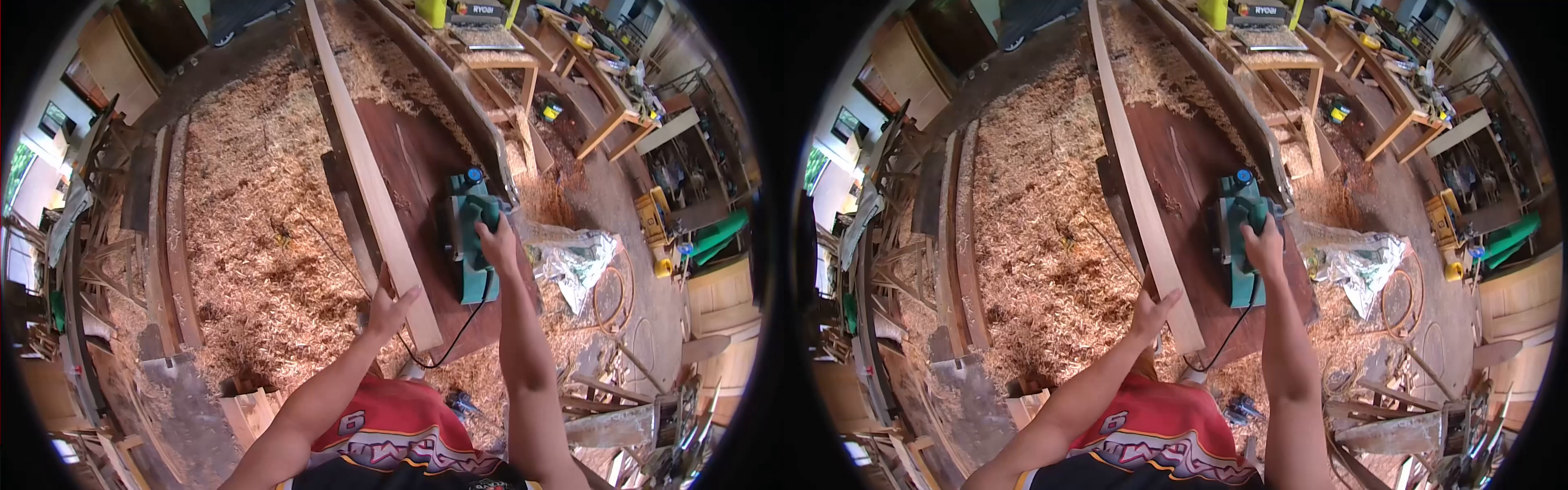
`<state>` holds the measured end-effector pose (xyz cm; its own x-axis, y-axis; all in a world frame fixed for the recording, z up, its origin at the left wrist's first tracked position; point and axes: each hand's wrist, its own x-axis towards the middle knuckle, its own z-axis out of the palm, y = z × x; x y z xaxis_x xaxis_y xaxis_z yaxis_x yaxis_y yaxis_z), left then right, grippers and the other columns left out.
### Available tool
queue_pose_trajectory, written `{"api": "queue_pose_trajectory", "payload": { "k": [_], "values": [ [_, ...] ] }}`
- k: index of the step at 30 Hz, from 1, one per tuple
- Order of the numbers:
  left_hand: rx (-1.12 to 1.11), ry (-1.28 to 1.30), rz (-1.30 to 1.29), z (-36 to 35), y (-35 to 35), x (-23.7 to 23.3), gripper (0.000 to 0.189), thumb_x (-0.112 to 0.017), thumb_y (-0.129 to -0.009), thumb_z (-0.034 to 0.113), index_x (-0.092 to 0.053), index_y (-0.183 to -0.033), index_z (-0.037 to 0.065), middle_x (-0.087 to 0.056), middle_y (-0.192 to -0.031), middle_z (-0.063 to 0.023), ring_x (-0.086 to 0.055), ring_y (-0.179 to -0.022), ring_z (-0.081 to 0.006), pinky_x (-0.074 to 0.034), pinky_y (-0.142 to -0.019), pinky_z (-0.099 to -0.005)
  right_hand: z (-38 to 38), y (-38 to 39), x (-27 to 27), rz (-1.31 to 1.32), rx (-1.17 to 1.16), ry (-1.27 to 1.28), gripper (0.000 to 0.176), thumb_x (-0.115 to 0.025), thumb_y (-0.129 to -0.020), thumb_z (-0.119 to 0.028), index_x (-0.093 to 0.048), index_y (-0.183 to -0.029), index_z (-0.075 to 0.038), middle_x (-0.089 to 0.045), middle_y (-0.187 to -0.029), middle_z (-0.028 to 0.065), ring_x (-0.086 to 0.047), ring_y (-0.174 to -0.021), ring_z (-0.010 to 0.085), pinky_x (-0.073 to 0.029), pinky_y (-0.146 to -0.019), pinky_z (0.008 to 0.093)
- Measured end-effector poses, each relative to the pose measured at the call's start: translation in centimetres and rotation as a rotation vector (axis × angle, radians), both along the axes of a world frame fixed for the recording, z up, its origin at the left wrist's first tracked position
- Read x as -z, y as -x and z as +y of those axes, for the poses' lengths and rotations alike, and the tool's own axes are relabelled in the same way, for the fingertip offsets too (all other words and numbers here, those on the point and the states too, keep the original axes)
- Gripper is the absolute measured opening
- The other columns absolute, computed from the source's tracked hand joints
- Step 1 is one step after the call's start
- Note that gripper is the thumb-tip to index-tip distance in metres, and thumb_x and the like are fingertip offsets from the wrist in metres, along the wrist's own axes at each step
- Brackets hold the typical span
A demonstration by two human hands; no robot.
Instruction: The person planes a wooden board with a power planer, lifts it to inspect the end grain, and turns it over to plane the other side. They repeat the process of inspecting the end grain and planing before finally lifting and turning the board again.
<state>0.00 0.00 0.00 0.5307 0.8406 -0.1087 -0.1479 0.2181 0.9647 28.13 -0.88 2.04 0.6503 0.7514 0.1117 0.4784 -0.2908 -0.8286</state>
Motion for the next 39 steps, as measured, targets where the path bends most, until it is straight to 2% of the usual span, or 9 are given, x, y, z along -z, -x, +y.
{"api": "queue_pose_trajectory", "payload": {
  "k": [2, 8, 13, 14, 17, 23, 32, 35, 39],
  "values": [
    [-0.002, 0.088, 0.009, -1.0, 0.9, -1.7, 0.082, -0.073, -0.088, 0.015, -0.022, -0.152, 0.005, -0.053, -0.131, -0.0099, -0.056, -0.117, -0.0184, -0.048, -0.098, -0.0319, -0.6, 0.6, -2.3, 0.592, -0.053, 0.093, 0.030, -0.070, -0.084, -0.014, -0.060, -0.111, -0.003, -0.066, -0.086, 0.0066, -0.065, -0.070, 0.0157, -0.052, -0.060, 0.0307],
    [-0.035, -0.053, 0.243, 4.7, 0.9, 0.5, 0.072, -0.070, -0.091, 0.026, -0.031, -0.148, 0.004, -0.056, -0.123, -0.0124, -0.057, -0.116, -0.0205, -0.047, -0.099, -0.0330, -0.9, 3.4, -8.1, 0.558, 0.073, 0.181, 0.024, -0.065, -0.082, -0.009, -0.063, -0.105, -0.003, -0.061, -0.074, 0.0014, -0.054, -0.054, 0.0099, -0.044, -0.049, 0.0260],
    [-0.070, -0.542, 0.471, 5.7, 2.3, -5.5, 0.053, -0.062, -0.096, 0.036, -0.052, -0.133, 0.001, -0.061, -0.117, -0.0106, -0.061, -0.107, -0.0202, -0.050, -0.086, -0.0365, -16.3, 10.5, -16.3, 0.375, -0.032, 0.243, 0.030, -0.059, -0.080, -0.005, -0.063, -0.109, -0.001, -0.062, -0.074, 0.0019, -0.057, -0.061, 0.0093, -0.046, -0.055, 0.0268],
    [0.002, -0.466, 0.357, 4.9, 1.8, -7.3, 0.043, -0.063, -0.095, 0.033, -0.060, -0.127, 0.005, -0.064, -0.094, -0.0076, -0.061, -0.087, -0.0170, -0.049, -0.075, -0.0335, -18.8, 11.9, -17.6, 0.375, -0.065, 0.210, 0.032, -0.060, -0.079, -0.005, -0.063, -0.110, -0.001, -0.063, -0.077, 0.0027, -0.058, -0.065, 0.0099, -0.047, -0.059, 0.0269],
    [0.350, -0.759, 0.123, 2.6, 0.2, -10.2, 0.048, -0.065, -0.092, 0.037, -0.060, -0.128, 0.006, -0.064, -0.082, -0.0079, -0.064, -0.077, -0.0215, -0.051, -0.070, -0.0351, -23.8, 14.5, -19.5, 0.432, -0.131, 0.332, 0.038, -0.069, -0.074, -0.006, -0.062, -0.111, 0.001, -0.066, -0.082, 0.0075, -0.062, -0.071, 0.0150, -0.050, -0.065, 0.0307],
    [0.759, -1.043, 0.347, -0.9, -0.4, -12.2, 0.038, -0.069, -0.084, 0.046, -0.063, -0.092, 0.010, -0.063, -0.071, -0.0068, -0.065, -0.063, -0.0256, -0.052, -0.057, -0.0370, -24.9, 17.7, -18.1, 0.413, -0.304, 0.433, 0.036, -0.074, -0.077, -0.011, -0.060, -0.107, 0.002, -0.068, -0.078, 0.0158, -0.069, -0.070, 0.0228, -0.053, -0.065, 0.0357],
    [0.255, -0.817, 0.252, 3.9, 0.0, -11.2, 0.033, -0.068, -0.088, 0.042, -0.061, -0.089, 0.009, -0.061, -0.071, -0.0045, -0.064, -0.067, -0.0162, -0.051, -0.061, -0.0318, -17.1, 18.3, -17.5, 0.396, -0.272, 0.405, 0.030, -0.074, -0.079, -0.011, -0.059, -0.102, 0.001, -0.066, -0.075, 0.0189, -0.070, -0.068, 0.0283, -0.053, -0.061, 0.0368],
    [-0.106, -0.068, 0.082, 8.0, 2.2, -7.5, 0.035, -0.057, -0.099, 0.040, -0.063, -0.097, 0.005, -0.060, -0.080, -0.0057, -0.058, -0.073, -0.0128, -0.047, -0.067, -0.0293, -10.6, 17.7, -16.9, 0.334, -0.289, 0.327, 0.028, -0.071, -0.080, -0.012, -0.060, -0.103, 0.001, -0.067, -0.077, 0.0210, -0.071, -0.072, 0.0340, -0.053, -0.064, 0.0388],
    [-0.414, 0.209, 0.242, 12.0, 5.4, 1.1, 0.032, -0.043, -0.105, 0.031, -0.062, -0.095, 0.008, -0.051, -0.072, 0.0035, -0.047, -0.062, -0.0087, -0.037, -0.058, -0.0255, 2.9, 16.0, -14.3, 0.327, -0.363, -0.007, 0.036, -0.067, -0.080, -0.015, -0.061, -0.110, 0.003, -0.069, -0.086, 0.0232, -0.071, -0.083, 0.0368, -0.054, -0.075, 0.0417]
  ]
}}
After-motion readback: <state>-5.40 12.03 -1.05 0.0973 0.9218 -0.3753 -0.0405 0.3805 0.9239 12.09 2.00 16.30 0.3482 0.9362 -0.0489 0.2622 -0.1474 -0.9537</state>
